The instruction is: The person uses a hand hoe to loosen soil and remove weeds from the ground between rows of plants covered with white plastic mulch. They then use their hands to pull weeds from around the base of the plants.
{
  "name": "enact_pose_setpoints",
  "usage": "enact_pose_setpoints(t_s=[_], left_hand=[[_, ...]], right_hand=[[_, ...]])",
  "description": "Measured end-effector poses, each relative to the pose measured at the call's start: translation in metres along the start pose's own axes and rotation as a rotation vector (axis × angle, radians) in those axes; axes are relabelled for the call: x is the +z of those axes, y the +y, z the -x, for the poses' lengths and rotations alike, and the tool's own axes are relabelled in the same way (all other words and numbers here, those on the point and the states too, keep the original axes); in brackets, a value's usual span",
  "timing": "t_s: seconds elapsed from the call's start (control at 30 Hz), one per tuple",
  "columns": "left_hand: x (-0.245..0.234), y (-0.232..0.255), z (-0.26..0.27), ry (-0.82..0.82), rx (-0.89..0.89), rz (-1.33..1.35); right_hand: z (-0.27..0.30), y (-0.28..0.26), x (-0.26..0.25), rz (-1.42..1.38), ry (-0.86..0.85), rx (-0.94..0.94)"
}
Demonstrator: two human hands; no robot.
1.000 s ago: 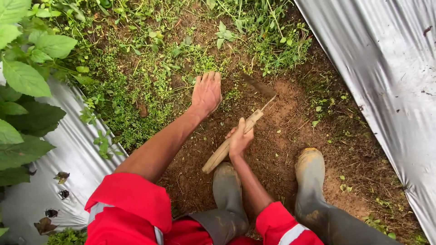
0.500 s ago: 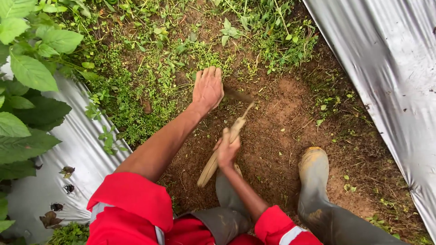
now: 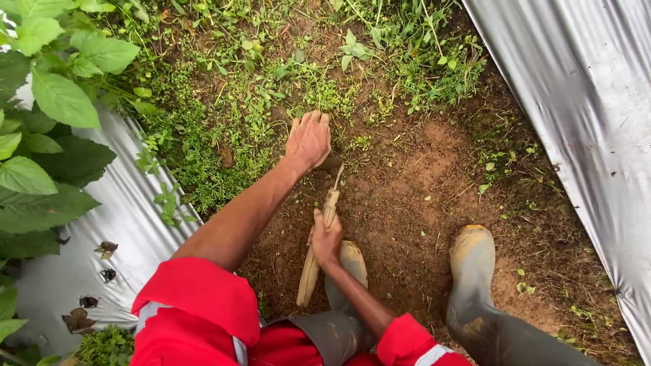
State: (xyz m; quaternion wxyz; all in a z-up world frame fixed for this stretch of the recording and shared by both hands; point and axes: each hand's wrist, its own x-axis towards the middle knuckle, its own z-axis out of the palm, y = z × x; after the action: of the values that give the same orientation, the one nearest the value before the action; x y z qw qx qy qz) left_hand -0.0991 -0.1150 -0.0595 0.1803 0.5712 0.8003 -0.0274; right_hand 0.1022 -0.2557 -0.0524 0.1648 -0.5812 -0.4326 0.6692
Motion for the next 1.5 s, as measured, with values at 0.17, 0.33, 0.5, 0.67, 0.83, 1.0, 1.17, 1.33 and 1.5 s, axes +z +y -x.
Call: enact_pose_setpoints(t_s=[0.17, 0.33, 0.5, 0.67, 0.83, 1.0, 1.17, 1.33, 1.5], left_hand=[[-0.066, 0.011, 0.016, -0.205, 0.034, 0.445], [-0.113, 0.009, 0.014, -0.286, -0.028, 0.754], [-0.093, 0.010, 0.007, -0.230, -0.138, 0.683], [-0.080, -0.002, 0.007, -0.227, -0.072, 0.392], [-0.024, -0.028, 0.025, -0.428, -0.186, 0.287], [-0.063, -0.019, 0.042, -0.354, 0.051, -0.093], [-0.037, -0.032, 0.031, -0.318, 0.004, -0.178], [-0.027, -0.019, 0.040, -0.230, -0.008, -0.010], [-0.069, 0.017, 0.067, -0.174, 0.026, -0.485]], right_hand=[[-0.022, -0.043, -0.020, -0.098, -0.078, -0.073], [-0.060, -0.064, -0.058, -0.223, -0.153, -0.116], [-0.074, -0.086, -0.096, -0.154, -0.186, -0.135], [-0.077, -0.100, -0.105, -0.188, -0.021, -0.140], [-0.069, -0.114, -0.080, -0.460, 0.208, -0.057], [-0.030, -0.059, -0.020, -0.302, 0.151, 0.121], [-0.017, -0.115, -0.016, -0.290, 0.133, 0.033], [-0.072, -0.105, -0.017, -0.417, 0.240, -0.122], [-0.059, -0.055, 0.013, -0.247, 0.138, 0.039]])
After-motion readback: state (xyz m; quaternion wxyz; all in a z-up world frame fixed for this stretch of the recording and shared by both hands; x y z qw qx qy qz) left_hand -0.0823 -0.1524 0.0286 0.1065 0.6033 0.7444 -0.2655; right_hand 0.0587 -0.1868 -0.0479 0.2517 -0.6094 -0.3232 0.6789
